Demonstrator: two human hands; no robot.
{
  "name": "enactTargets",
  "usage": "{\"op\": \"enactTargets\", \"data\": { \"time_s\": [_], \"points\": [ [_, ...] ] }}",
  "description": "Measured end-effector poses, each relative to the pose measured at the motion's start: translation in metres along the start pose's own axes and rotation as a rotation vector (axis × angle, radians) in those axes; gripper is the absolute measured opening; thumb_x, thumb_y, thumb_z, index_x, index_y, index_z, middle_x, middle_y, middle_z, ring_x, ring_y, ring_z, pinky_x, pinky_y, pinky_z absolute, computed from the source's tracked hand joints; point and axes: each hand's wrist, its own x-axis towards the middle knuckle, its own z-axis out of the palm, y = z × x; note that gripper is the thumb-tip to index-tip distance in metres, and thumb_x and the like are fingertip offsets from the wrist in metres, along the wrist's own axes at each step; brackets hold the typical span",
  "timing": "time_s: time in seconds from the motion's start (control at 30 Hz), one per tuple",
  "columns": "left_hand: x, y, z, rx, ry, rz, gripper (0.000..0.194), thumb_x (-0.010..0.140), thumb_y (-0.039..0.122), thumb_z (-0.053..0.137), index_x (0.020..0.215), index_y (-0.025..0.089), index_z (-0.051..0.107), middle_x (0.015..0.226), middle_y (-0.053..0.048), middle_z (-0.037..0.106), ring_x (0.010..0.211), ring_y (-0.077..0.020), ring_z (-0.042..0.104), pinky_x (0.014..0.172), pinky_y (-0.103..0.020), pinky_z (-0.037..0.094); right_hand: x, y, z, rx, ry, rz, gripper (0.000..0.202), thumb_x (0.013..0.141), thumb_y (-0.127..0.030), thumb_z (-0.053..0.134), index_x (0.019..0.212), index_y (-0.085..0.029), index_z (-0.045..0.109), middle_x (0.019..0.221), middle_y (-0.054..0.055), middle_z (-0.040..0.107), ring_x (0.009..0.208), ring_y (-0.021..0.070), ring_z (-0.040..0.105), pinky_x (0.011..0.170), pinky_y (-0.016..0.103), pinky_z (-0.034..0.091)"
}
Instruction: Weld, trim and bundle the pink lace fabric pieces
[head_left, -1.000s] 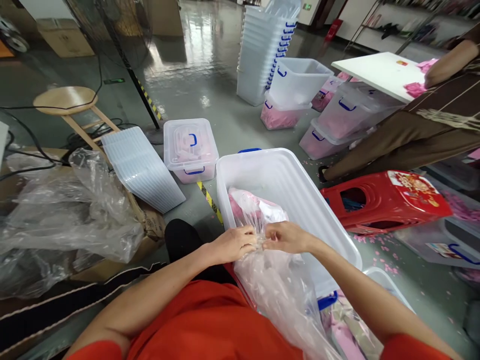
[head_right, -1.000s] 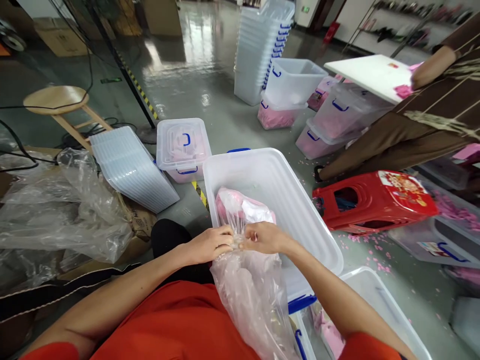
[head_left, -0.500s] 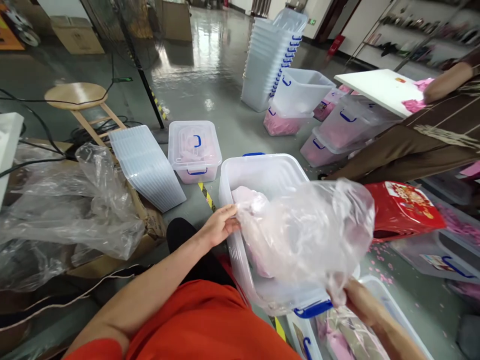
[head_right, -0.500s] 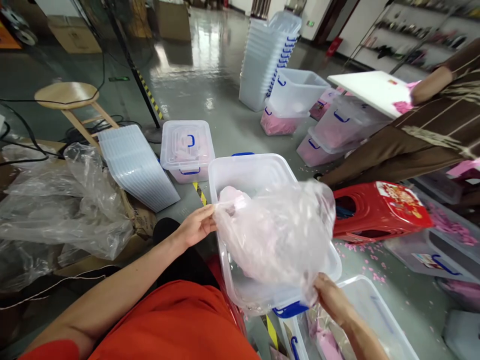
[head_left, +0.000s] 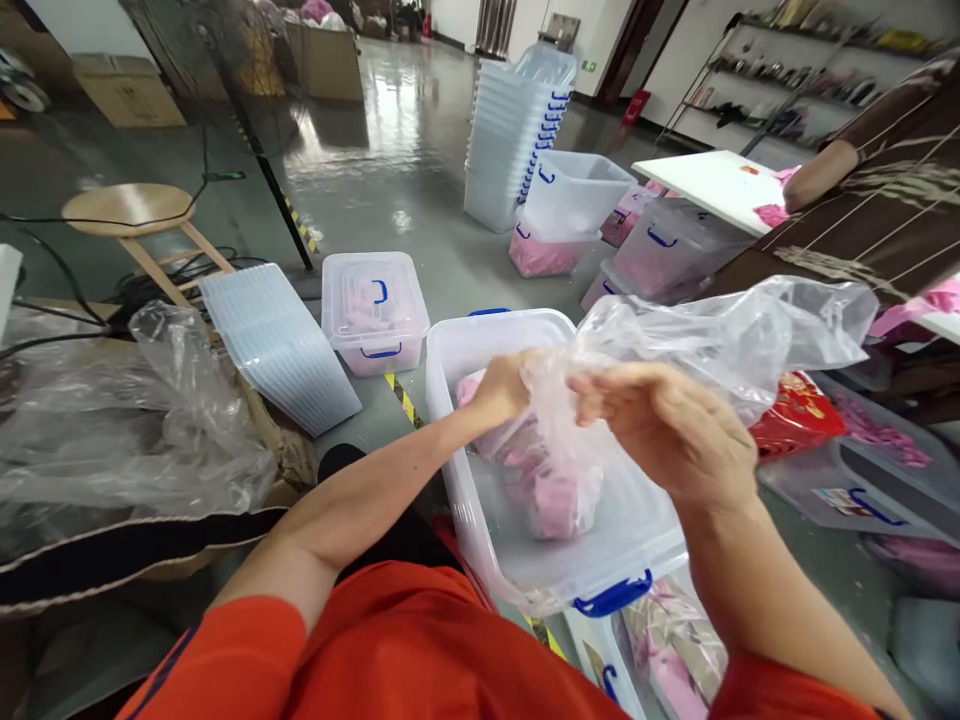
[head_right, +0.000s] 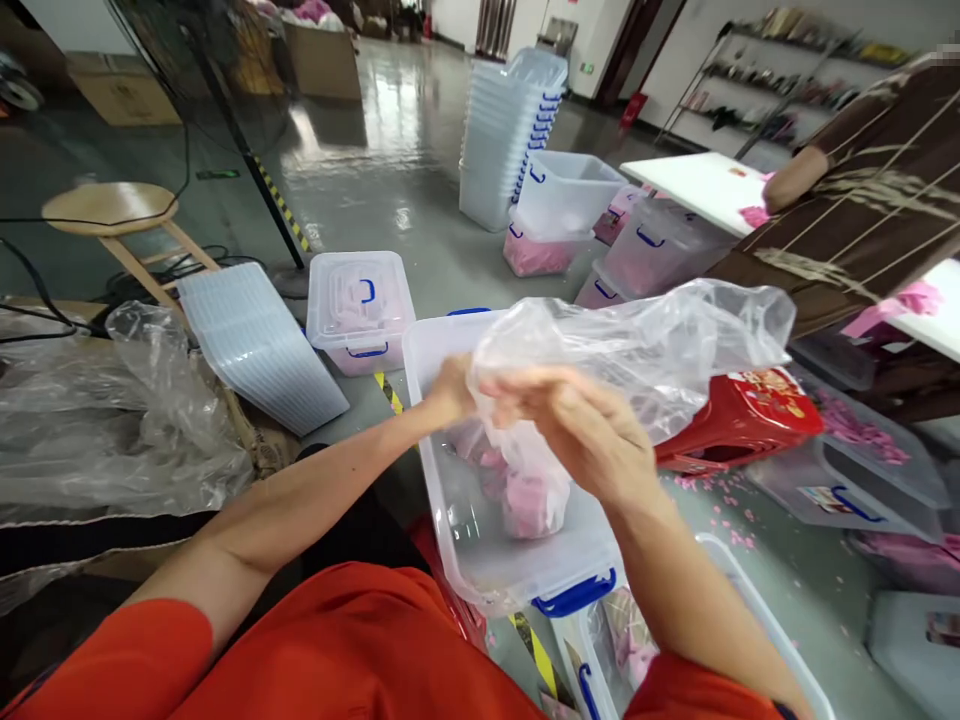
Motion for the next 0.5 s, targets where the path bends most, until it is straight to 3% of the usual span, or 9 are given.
{"op": "enactTargets", "data": {
  "time_s": [0.07,0.1,0.13,0.2,0.27,0.37,0.5],
  "points": [
    [0.013,0.009,-0.011,-0.039,0.057,0.002,0.013,0.067,0.009,0.052,0.076,0.015,0.060,0.063,0.002,0.058,0.062,-0.0170,0.063,0.052,-0.024,0.050,-0.029,0.020,-0.029,-0.106,0.076,0.020,0.025,0.085,-0.042,0.055,0.075,-0.021,0.066,0.063,0.001,0.064,0.058,0.0156,0.058,0.058,0.030,0.048],
    [0.017,0.013,-0.015,-0.063,0.081,0.009,0.013,0.067,0.007,0.049,0.072,0.015,0.058,0.058,0.004,0.054,0.054,-0.0141,0.060,0.046,-0.021,0.047,-0.050,0.034,-0.044,-0.222,0.098,0.105,0.032,0.085,-0.044,0.052,0.067,-0.020,0.063,0.057,0.001,0.061,0.052,0.0152,0.055,0.054,0.029,0.046],
    [0.021,0.019,-0.017,-0.102,0.100,0.022,0.014,0.066,0.005,0.047,0.069,0.015,0.056,0.055,0.005,0.051,0.049,-0.0121,0.058,0.043,-0.019,0.044,-0.071,0.051,-0.059,-0.429,0.121,0.261,0.035,0.085,-0.046,0.050,0.066,-0.019,0.062,0.059,0.004,0.063,0.054,0.0167,0.057,0.055,0.031,0.046],
    [0.028,0.035,-0.017,-0.197,0.120,0.064,0.013,0.065,0.003,0.046,0.063,0.014,0.052,0.052,0.007,0.050,0.045,-0.0104,0.057,0.042,-0.018,0.043,-0.113,0.092,-0.078,-0.975,0.139,0.687,0.030,0.081,-0.042,0.055,0.085,-0.014,0.067,0.077,0.012,0.069,0.071,0.0241,0.064,0.068,0.037,0.048],
    [0.038,0.058,-0.011,-0.263,0.132,0.123,0.014,0.066,0.001,0.047,0.062,0.014,0.051,0.050,0.006,0.051,0.046,-0.0102,0.058,0.047,-0.019,0.047,-0.143,0.132,-0.083,-1.372,0.004,0.993,0.040,0.080,-0.040,0.055,0.106,-0.010,0.064,0.101,0.020,0.068,0.098,0.0310,0.062,0.084,0.042,0.045],
    [0.055,0.109,-0.007,-0.272,0.155,0.220,0.016,0.071,0.000,0.046,0.064,0.012,0.053,0.048,0.006,0.052,0.048,-0.0091,0.059,0.057,-0.021,0.050,-0.160,0.170,-0.079,-1.375,-0.077,1.101,0.045,0.076,-0.050,0.058,0.097,-0.011,0.067,0.101,0.021,0.068,0.102,0.0351,0.062,0.084,0.043,0.045],
    [0.077,0.192,-0.024,-0.217,0.143,0.309,0.020,0.084,0.006,0.040,0.077,0.009,0.058,0.051,0.007,0.051,0.053,-0.0055,0.060,0.063,-0.020,0.048,-0.157,0.170,-0.093,-1.304,-0.053,1.154,0.059,0.073,-0.067,0.050,0.087,-0.012,0.068,0.096,0.021,0.069,0.096,0.0358,0.065,0.079,0.044,0.048]
  ]
}}
